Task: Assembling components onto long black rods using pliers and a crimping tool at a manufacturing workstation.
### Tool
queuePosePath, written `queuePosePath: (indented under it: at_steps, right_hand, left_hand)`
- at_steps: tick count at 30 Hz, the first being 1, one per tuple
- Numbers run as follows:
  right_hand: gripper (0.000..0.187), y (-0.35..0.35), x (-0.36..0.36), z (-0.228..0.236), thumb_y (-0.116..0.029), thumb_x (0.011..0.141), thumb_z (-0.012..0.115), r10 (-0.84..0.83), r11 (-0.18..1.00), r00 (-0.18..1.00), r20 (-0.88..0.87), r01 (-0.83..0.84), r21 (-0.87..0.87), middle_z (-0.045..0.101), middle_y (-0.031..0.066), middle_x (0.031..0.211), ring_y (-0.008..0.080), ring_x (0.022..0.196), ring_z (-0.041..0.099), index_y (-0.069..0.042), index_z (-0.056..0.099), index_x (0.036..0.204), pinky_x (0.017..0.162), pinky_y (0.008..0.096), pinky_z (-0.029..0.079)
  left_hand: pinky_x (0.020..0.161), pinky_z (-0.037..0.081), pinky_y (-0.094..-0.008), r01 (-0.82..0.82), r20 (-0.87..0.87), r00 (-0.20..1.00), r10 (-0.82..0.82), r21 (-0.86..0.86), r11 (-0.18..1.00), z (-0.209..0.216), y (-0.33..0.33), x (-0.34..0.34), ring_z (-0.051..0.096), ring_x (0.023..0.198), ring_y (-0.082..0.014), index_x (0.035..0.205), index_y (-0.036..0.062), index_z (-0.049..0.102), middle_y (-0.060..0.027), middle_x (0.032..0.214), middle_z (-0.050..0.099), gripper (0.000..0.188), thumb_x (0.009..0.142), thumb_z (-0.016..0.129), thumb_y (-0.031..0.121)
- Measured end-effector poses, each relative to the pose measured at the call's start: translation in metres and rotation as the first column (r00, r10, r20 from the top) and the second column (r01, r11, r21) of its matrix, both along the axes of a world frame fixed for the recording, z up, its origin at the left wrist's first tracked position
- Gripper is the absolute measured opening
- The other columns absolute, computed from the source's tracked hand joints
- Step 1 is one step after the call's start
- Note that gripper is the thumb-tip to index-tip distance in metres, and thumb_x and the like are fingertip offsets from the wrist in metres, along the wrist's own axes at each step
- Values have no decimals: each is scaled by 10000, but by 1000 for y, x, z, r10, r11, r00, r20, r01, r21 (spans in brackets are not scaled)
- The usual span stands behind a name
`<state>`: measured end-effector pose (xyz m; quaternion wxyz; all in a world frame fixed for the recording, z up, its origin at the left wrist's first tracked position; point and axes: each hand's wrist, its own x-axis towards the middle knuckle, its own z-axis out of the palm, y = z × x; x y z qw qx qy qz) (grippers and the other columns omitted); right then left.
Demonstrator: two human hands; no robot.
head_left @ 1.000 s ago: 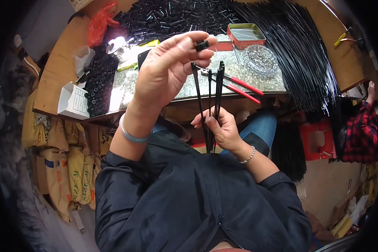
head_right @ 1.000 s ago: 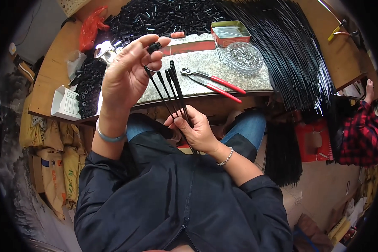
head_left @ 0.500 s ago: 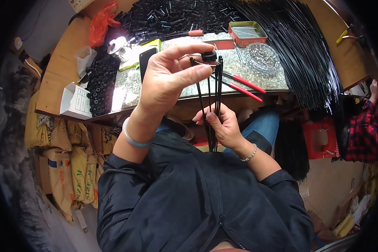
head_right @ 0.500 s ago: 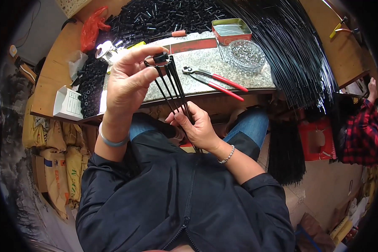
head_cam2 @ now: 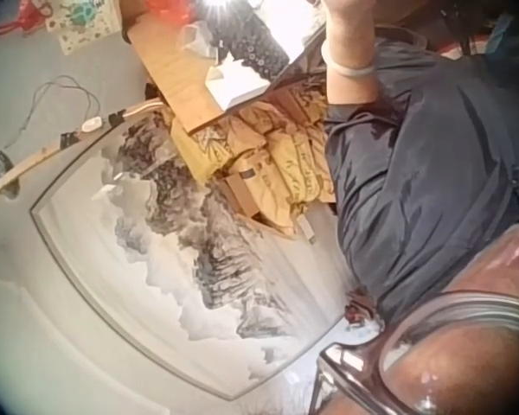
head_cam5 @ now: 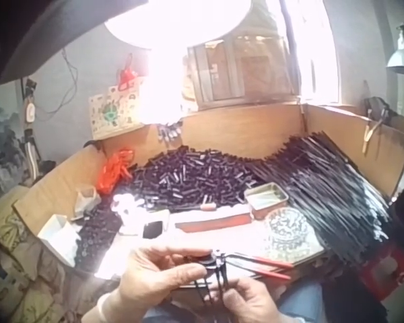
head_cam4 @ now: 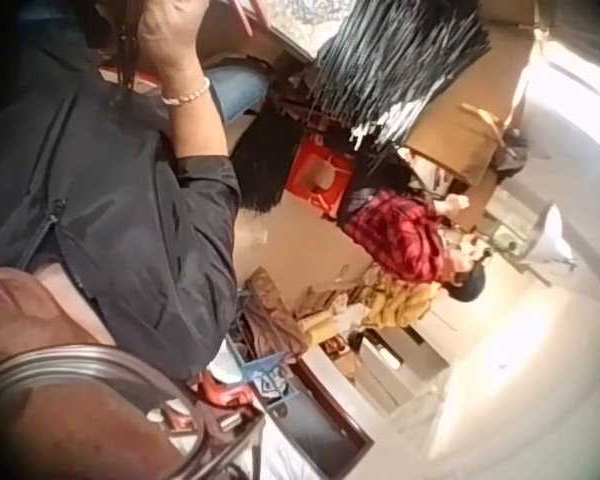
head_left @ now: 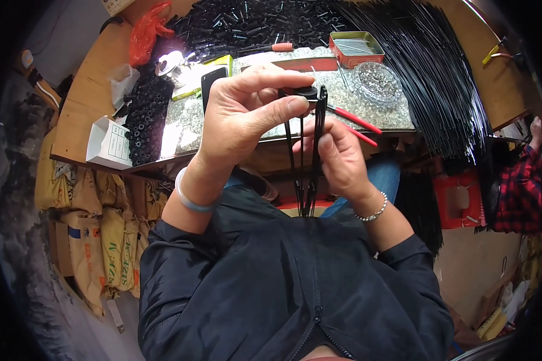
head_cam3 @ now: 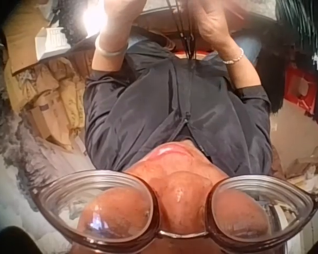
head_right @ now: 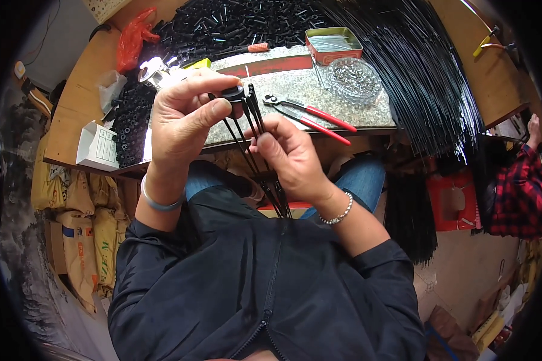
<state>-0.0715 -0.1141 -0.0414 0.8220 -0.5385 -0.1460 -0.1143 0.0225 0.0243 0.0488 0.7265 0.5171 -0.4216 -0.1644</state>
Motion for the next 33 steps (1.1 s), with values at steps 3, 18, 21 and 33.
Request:
queuePosePath:
  at_steps: [3,18,21,33]
  right_hand:
    - [253,-3,0,17,-286,915,535,7,1000,1000,1,-7,-19,579,36,924,77,820,541,-42,554,981,748,234,446]
    - [205,-3,15,14,-187,874,595,386,866,921,-52,-342,365,615,113,922,155,773,628,-31,535,993,689,277,531]
    - [186,-4,15,14,-192,868,605,480,827,877,-7,-450,337,626,125,854,142,677,610,-34,526,928,614,247,507]
    - [121,25,-2,19,-47,837,634,-226,960,973,45,214,178,628,59,879,64,686,578,-41,514,852,610,192,472]
  left_hand:
    - [839,467,-260,-2,111,994,5,-29,1000,0,-2,1,593,865,-125,997,-60,633,-80,932,611,249,754,680,-31]
    - [862,464,-276,200,-212,952,-219,-109,974,-10,-3,4,609,968,-171,1334,6,370,-163,1064,622,682,739,704,20]
    - [868,462,-275,236,-185,949,-255,-119,964,-4,-6,4,608,965,-157,1410,19,192,-151,1058,624,863,730,722,51]
    - [762,492,-228,-310,502,850,158,235,921,21,7,-22,610,887,-123,1156,-73,542,-127,994,638,370,794,620,-66]
